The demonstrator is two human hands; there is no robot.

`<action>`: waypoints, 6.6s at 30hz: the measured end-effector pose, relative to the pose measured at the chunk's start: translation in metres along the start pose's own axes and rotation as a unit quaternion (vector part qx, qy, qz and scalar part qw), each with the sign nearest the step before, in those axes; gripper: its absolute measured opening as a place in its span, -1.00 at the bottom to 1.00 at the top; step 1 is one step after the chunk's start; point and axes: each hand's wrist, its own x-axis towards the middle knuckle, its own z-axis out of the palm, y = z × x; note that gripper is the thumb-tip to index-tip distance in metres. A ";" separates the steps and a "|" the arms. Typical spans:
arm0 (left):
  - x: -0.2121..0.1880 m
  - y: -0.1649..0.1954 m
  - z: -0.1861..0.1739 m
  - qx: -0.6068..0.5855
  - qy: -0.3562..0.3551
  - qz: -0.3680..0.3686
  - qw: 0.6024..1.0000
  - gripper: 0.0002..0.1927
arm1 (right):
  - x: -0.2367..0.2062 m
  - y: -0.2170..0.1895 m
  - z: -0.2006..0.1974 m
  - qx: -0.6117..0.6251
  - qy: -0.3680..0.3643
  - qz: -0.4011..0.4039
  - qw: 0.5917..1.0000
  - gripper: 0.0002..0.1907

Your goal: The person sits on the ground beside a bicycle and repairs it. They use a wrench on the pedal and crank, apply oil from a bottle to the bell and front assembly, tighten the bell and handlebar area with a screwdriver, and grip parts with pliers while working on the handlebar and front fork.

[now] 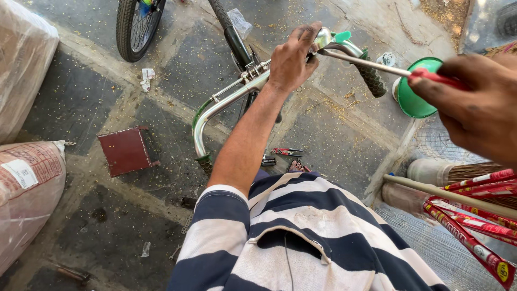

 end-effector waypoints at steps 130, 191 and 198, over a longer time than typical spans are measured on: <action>0.008 0.010 -0.019 -0.022 -0.020 -0.026 0.999 -0.20 | -0.021 0.040 0.240 0.209 0.062 0.321 0.922 -0.82; 0.009 -0.002 -0.021 -0.104 -0.103 -0.067 0.987 -0.33 | -0.133 -0.022 0.117 0.452 0.147 0.415 0.776 -0.54; 0.015 -0.013 -0.017 -0.196 -0.178 -0.159 0.951 -0.29 | -0.130 -0.021 0.097 0.399 0.106 0.402 0.817 -0.54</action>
